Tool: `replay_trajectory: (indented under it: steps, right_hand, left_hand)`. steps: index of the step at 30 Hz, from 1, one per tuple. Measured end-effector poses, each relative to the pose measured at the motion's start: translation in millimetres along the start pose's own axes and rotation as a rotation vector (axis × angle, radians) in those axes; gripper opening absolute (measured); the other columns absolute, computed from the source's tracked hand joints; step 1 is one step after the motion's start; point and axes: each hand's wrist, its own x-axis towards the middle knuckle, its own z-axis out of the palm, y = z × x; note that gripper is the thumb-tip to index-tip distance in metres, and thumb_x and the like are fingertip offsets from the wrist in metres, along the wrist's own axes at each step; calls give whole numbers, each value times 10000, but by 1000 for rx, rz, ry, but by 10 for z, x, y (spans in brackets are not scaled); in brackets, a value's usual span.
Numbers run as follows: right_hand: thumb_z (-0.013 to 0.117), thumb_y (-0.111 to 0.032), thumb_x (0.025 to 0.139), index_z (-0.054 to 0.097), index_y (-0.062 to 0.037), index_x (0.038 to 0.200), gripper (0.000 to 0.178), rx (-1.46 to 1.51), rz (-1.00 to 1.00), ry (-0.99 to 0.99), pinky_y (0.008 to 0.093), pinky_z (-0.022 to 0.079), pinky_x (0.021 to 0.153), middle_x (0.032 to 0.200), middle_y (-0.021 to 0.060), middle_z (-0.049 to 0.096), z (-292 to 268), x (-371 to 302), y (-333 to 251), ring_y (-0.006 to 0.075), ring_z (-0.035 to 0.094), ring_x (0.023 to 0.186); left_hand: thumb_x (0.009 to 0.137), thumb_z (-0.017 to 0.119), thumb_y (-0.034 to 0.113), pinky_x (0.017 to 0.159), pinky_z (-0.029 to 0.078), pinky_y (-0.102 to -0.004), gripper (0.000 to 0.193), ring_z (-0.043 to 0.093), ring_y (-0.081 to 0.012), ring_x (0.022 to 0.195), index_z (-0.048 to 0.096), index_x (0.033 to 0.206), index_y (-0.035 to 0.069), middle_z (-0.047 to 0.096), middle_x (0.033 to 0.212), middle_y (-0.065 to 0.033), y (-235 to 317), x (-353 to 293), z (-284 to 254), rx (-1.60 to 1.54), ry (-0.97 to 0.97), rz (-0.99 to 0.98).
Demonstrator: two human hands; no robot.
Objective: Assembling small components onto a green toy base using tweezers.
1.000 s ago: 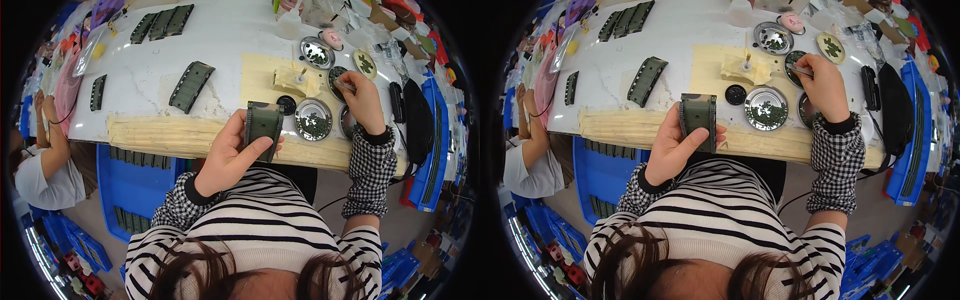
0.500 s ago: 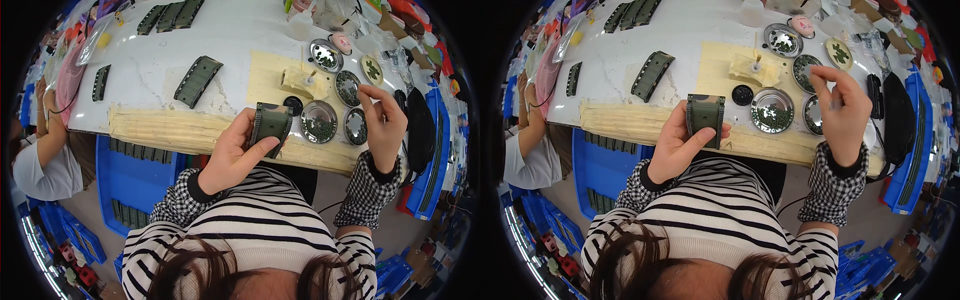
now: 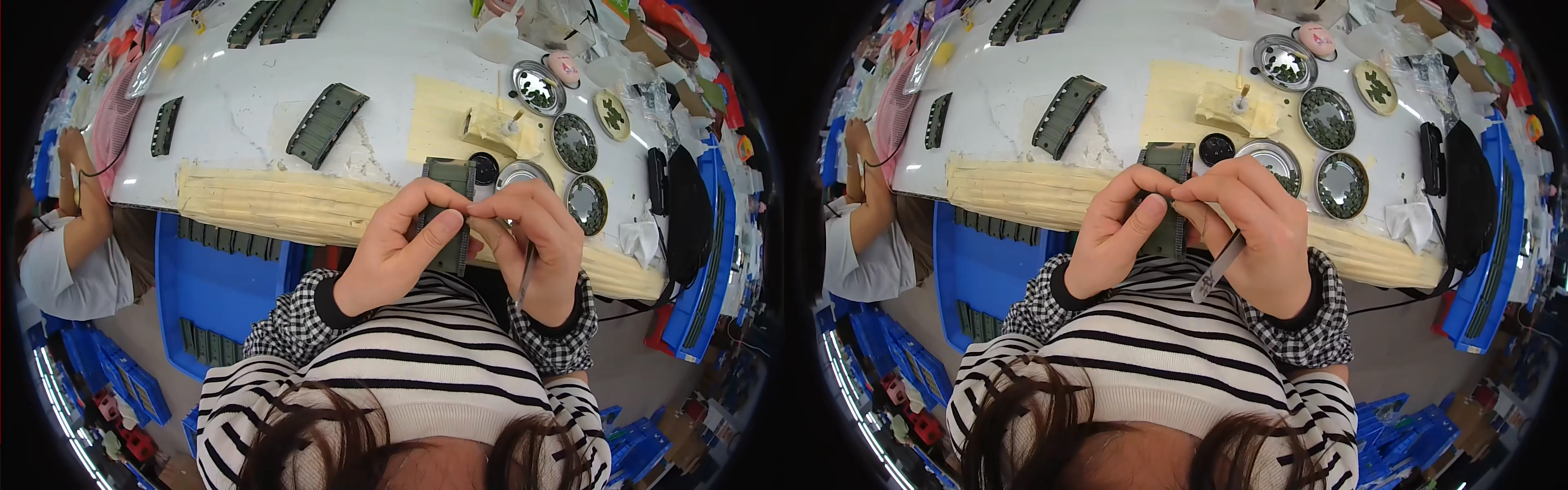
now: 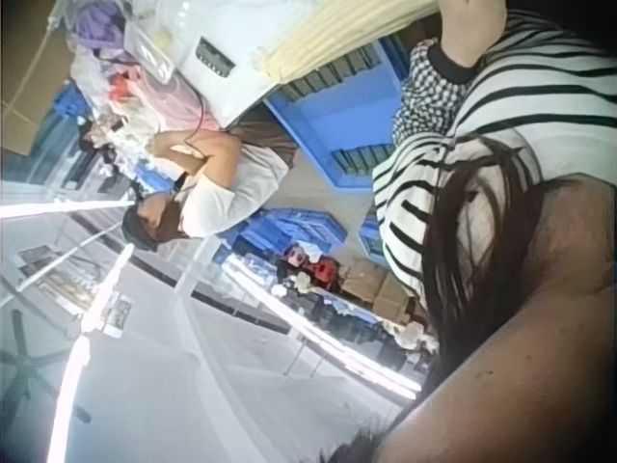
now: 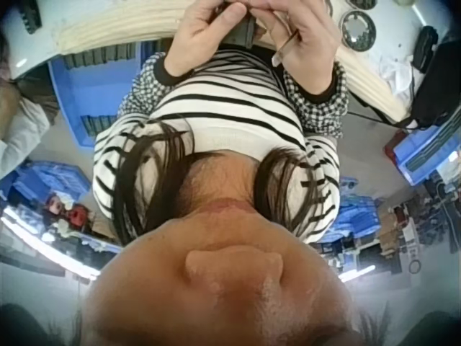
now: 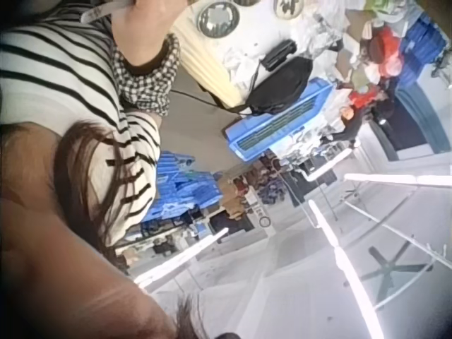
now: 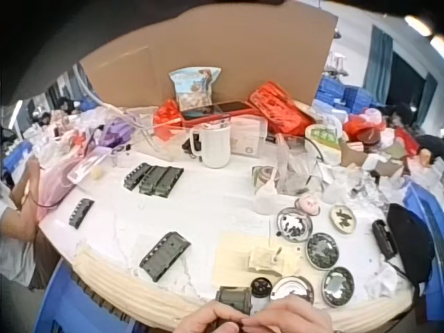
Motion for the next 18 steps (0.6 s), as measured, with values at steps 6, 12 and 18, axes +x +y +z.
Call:
replay_trajectory:
  steps: [6,12,18]
  right_hand:
    - [704,39,792,674,2,935,152,35,-6,13,249,504,488,837,76,583,26,-54,-25,146,603,638]
    - [708,58,779,677,0,937,172,93,1,6,250,508,498,846,77,590,3,-78,-24,143,605,644]
    - [757,38,715,673,-21,900,211,-19,-165,52,284,490,537,831,88,599,8,-97,28,196,611,645]
  left_hand:
    - [999,510,163,741,530,-246,178,630,-115,824,547,985,-11,634,900,-67,-38,45,-2,2,-4,22]
    - [996,511,148,769,492,-252,153,605,-111,833,556,966,4,639,896,-57,28,-5,36,-28,17,-25]
    - [992,519,143,787,475,-245,142,589,-97,843,563,970,10,638,908,-50,55,-50,46,59,10,14]
